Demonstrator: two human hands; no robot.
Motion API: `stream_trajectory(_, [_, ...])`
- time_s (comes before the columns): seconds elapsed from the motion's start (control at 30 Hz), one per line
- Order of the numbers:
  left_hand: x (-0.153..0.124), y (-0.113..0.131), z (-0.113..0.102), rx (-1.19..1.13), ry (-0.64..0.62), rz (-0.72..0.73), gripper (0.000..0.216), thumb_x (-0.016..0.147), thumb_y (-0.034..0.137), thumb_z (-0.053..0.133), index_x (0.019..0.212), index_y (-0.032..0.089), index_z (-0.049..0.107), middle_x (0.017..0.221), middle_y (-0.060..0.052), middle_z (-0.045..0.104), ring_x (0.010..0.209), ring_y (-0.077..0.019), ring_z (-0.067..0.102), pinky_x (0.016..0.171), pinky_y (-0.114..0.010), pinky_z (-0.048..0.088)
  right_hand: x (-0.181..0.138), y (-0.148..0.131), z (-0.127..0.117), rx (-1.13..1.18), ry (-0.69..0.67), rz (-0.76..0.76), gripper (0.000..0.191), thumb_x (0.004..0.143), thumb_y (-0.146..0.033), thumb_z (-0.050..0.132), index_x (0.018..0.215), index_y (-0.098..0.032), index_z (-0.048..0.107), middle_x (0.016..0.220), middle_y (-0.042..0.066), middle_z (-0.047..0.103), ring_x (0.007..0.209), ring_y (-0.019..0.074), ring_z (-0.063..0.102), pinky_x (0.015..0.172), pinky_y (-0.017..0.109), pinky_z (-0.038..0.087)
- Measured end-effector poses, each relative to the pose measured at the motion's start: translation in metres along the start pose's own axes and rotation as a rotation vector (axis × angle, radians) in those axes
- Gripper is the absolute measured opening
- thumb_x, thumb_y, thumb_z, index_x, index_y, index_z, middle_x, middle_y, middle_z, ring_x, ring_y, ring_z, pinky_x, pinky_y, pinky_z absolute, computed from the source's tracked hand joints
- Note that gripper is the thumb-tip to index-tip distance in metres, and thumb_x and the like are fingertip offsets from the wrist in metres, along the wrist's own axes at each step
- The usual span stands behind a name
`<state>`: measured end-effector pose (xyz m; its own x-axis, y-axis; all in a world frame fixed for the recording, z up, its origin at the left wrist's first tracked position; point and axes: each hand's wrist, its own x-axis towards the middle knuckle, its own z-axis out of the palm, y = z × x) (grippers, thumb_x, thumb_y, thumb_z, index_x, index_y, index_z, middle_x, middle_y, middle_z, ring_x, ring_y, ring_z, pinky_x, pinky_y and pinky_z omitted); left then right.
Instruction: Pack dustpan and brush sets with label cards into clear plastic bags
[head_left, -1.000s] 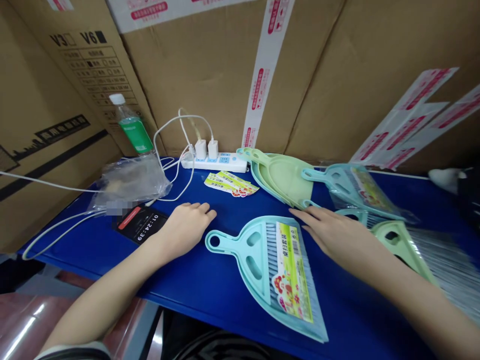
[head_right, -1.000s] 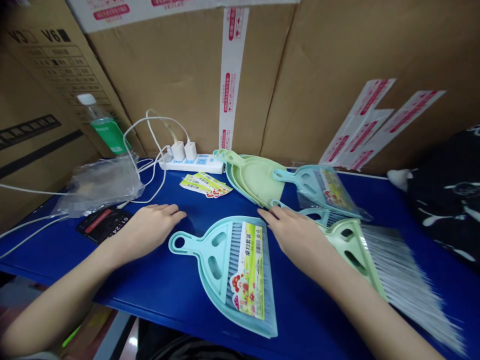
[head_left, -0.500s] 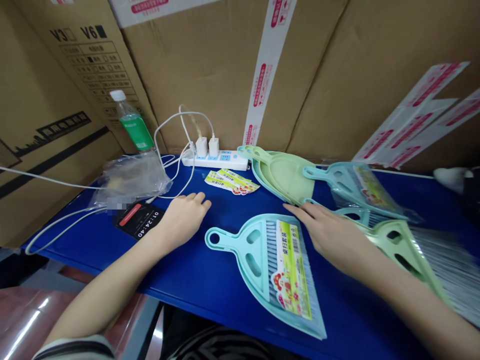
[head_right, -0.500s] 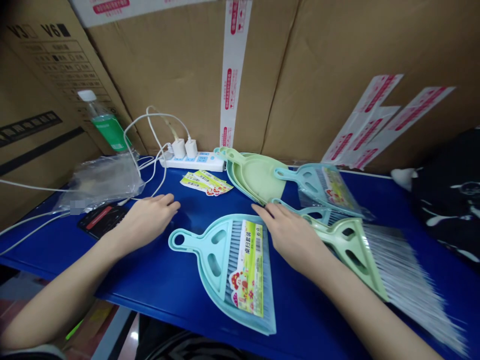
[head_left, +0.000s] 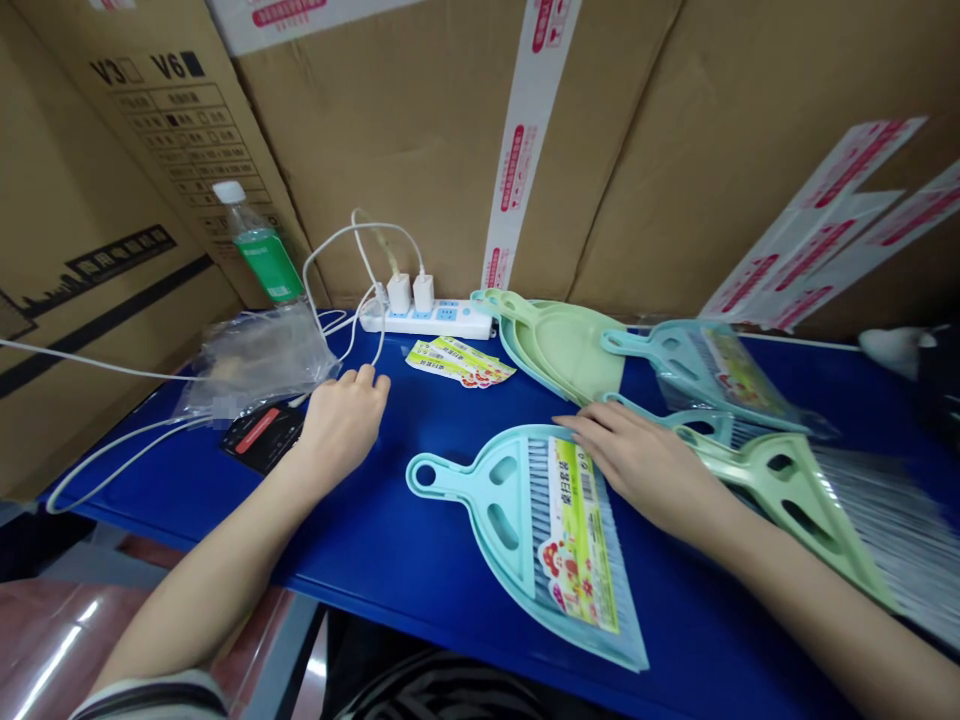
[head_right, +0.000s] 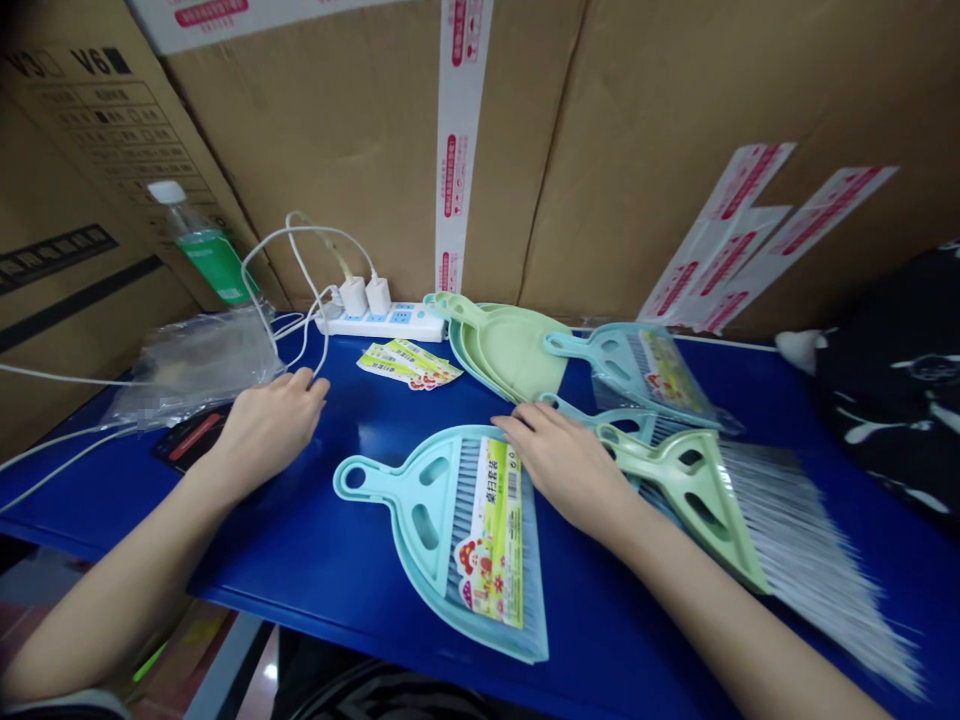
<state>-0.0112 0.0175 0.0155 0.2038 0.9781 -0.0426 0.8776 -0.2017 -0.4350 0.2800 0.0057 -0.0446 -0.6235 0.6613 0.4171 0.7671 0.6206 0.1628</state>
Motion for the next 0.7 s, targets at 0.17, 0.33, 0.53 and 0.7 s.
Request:
stream_trajectory(0.17, [0.000, -0.002, 0.001, -0.005, 0.005, -0.063, 0.030, 0.090, 0.007, 0.035, 0.101, 0.009, 0.063, 0.096, -0.016, 0.063, 0.094, -0.0298, 0.065, 0.070, -0.035, 0.052, 0.002, 0.002, -0.001, 0.041, -0.019, 0.041, 0.041, 0.098, -0.021, 0.028, 0.095, -0.018, 0.068, 0.076, 0.006, 0.065, 0.073, 0.0181, 0.063, 0.061, 0.027, 0.049])
stream_trajectory(0.33, [-0.002, -0.009, -0.004, 0.019, 0.033, -0.182, 0.031, 0.092, 0.011, 0.032, 0.100, 0.008, 0.062, 0.097, -0.017, 0.063, 0.093, -0.0303, 0.065, 0.069, -0.036, 0.053, 0.001, 0.001, -0.001, 0.037, 0.007, 0.046, 0.044, 0.100, -0.027, 0.025, 0.100, -0.016, 0.068, 0.080, 0.008, 0.067, 0.076, 0.0196, 0.064, 0.064, 0.030, 0.050])
stream_trajectory(0.53, [0.000, -0.025, -0.013, -0.014, 0.116, -0.413, 0.033, 0.095, 0.016, 0.027, 0.106, 0.009, 0.057, 0.103, -0.019, 0.059, 0.097, -0.0317, 0.062, 0.067, -0.037, 0.054, 0.000, 0.000, -0.003, 0.047, -0.002, 0.049, 0.042, 0.100, -0.030, 0.028, 0.108, -0.015, 0.067, 0.087, 0.009, 0.069, 0.082, 0.0216, 0.065, 0.070, 0.033, 0.052])
stream_trajectory(0.7, [0.005, -0.036, -0.013, -0.074, -0.019, -0.462, 0.039, 0.093, 0.011, 0.029, 0.118, 0.011, 0.058, 0.114, -0.023, 0.058, 0.104, -0.0335, 0.061, 0.075, -0.040, 0.053, 0.000, 0.000, 0.000, 0.086, -0.041, 0.080, 0.037, 0.098, -0.029, 0.032, 0.108, -0.018, 0.067, 0.090, 0.009, 0.069, 0.086, 0.0222, 0.065, 0.074, 0.034, 0.053])
